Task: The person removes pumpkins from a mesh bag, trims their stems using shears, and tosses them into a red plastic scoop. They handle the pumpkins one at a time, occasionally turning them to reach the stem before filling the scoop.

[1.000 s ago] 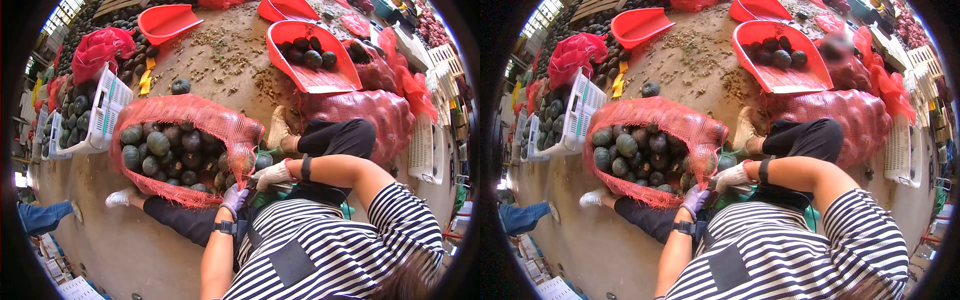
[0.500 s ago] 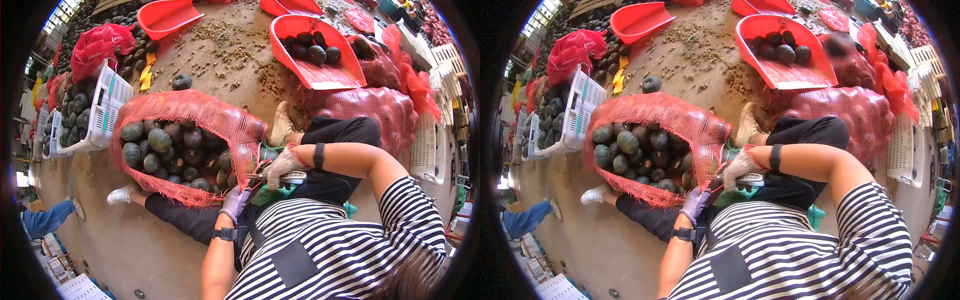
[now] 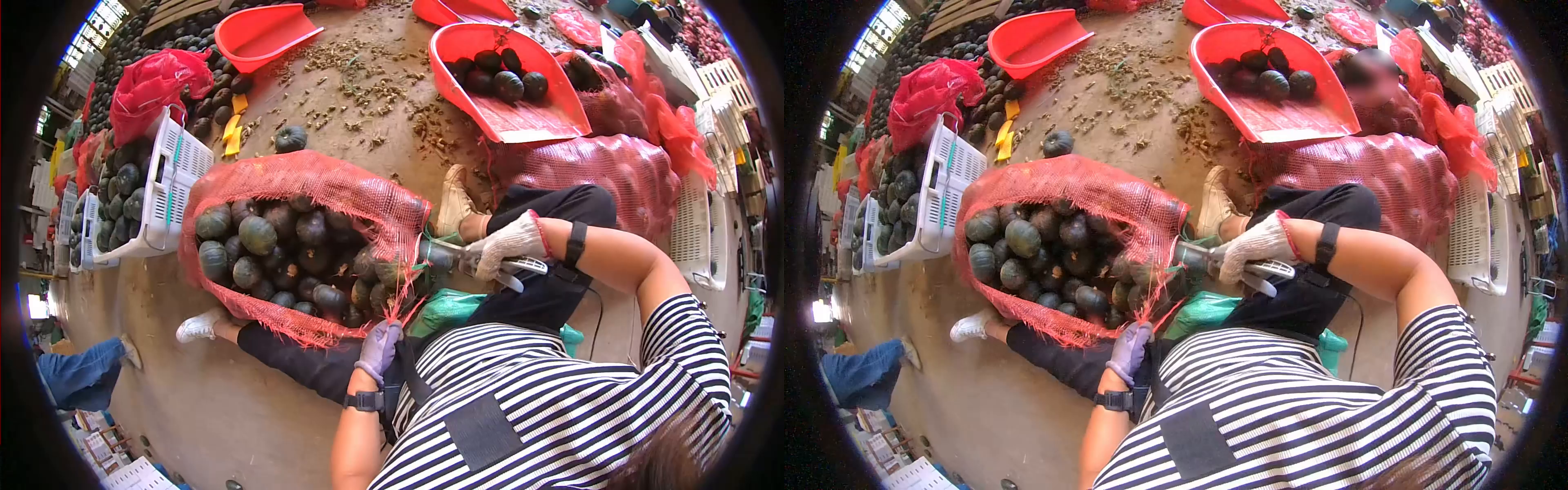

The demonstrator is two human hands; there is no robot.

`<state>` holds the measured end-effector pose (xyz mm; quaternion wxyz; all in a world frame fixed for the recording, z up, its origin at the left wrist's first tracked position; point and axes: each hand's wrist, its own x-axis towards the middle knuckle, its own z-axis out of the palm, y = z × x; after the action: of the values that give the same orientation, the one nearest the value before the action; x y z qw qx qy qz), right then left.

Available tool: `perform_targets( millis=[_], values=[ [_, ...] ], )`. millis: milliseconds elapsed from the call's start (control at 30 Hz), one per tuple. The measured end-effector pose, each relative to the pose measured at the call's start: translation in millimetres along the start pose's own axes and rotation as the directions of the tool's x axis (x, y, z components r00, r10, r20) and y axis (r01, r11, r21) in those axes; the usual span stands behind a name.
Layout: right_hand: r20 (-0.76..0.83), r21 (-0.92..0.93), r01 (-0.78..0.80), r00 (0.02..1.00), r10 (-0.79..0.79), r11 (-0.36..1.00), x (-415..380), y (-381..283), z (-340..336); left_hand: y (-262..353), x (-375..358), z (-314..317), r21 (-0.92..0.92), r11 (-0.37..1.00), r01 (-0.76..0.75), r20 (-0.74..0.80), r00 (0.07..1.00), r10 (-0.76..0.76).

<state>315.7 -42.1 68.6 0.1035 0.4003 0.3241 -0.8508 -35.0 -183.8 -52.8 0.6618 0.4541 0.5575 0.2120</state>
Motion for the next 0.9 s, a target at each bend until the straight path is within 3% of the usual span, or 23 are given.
perform_targets(
  millis=[33, 100, 233, 267, 333, 367, 400, 433, 467, 533, 567, 600, 633, 700, 767, 833, 900],
  values=[
    [0.107, -0.086, -0.031, 0.993, 0.04, 0.996, 6.6, -2.7, -4.8, 2.4, -1.4, -0.1, -0.029, 0.999, -0.023, 0.003, 1.0, 0.023],
    [0.255, -0.059, -0.153, 0.953, 0.163, 0.987, 45.0, 10.7, -5.9, 1.0, -3.4, 2.4, -0.071, 0.995, -0.067, -0.044, 0.997, 0.064],
    [0.119, -0.152, -0.276, 0.948, 0.295, 0.949, 85.6, -15.1, 26.7, -0.2, -10.6, 2.0, -0.068, 0.997, -0.02, -0.08, 0.997, 0.015],
    [0.111, -0.029, -0.174, 0.978, 0.177, 0.984, 94.8, -13.9, 32.8, -2.3, -8.9, 1.2, -0.071, 0.997, -0.014, -0.079, 0.997, 0.008],
    [0.15, 0.193, 0.064, 0.984, -0.094, 0.979, 121.1, -5.6, 46.5, -15.0, -7.7, -3.7, 0.183, 0.983, -0.035, -0.068, 0.997, 0.048],
    [0.099, 0.193, 0.164, 0.978, -0.186, 0.967, 138.5, 0.4, 47.9, -19.0, -7.1, -6.1, 0.306, 0.951, -0.044, -0.059, 0.996, 0.065],
    [0.061, 0.319, 0.283, 0.946, -0.317, 0.905, 113.5, -10.8, 58.2, -2.0, -17.6, -7.5, 0.548, 0.741, -0.387, 0.127, 0.914, 0.384],
    [0.005, 0.437, 0.39, 0.9, -0.436, 0.81, 73.4, -25.9, 72.2, -29.3, -22.3, -4.9, 0.688, 0.478, -0.546, 0.145, 0.749, 0.647],
    [-0.09, 0.52, 0.526, 0.817, -0.569, 0.673, 46.6, -30.9, 62.5, -22.7, -30.9, -10.3, 0.688, 0.569, -0.45, 0.157, 0.858, 0.489],
    [-0.374, 0.568, 0.795, 0.481, -0.793, 0.214, -6.4, -26.7, 8.2, 1.4, -44.0, -11.0, 0.707, 0.661, -0.252, 0.132, 0.965, 0.227],
    [-0.508, 0.51, 0.86, 0.297, -0.809, -0.004, -34.5, -24.3, -18.9, 13.9, -43.2, -5.7, 0.724, 0.67, -0.165, 0.102, 0.986, 0.132],
    [-0.724, 0.247, 0.959, 0.088, -0.684, -0.138, -66.3, -30.0, -27.6, 21.7, -39.1, -2.3, 0.74, 0.668, -0.082, 0.07, 0.997, 0.045],
    [-0.703, 0.25, 0.946, 0.033, -0.71, -0.204, -86.6, -23.2, -56.8, 15.8, -25.4, -1.2, 0.707, 0.706, -0.03, -0.005, 0.999, 0.048],
    [-0.718, 0.223, 0.965, 0.066, -0.693, -0.139, -116.8, -13.0, -50.3, -4.8, 3.2, 0.2, 0.622, 0.779, 0.076, -0.159, 0.987, 0.031],
    [-0.72, 0.155, 0.974, -0.001, -0.694, -0.162, -116.6, 4.6, -40.7, 20.9, 34.3, -10.4, 0.62, 0.779, 0.087, -0.338, 0.927, 0.166],
    [-0.692, 0.051, 0.977, -0.114, -0.713, -0.206, -99.0, 27.8, -34.3, 40.1, 56.8, -8.3, 0.667, 0.745, 0.033, -0.548, 0.699, 0.46],
    [-0.745, 0.181, 0.935, -0.072, -0.663, -0.305, -70.9, 45.1, -18.6, 70.7, 81.3, -2.8, 0.621, 0.772, 0.131, -0.426, 0.884, 0.193]
  ],
)
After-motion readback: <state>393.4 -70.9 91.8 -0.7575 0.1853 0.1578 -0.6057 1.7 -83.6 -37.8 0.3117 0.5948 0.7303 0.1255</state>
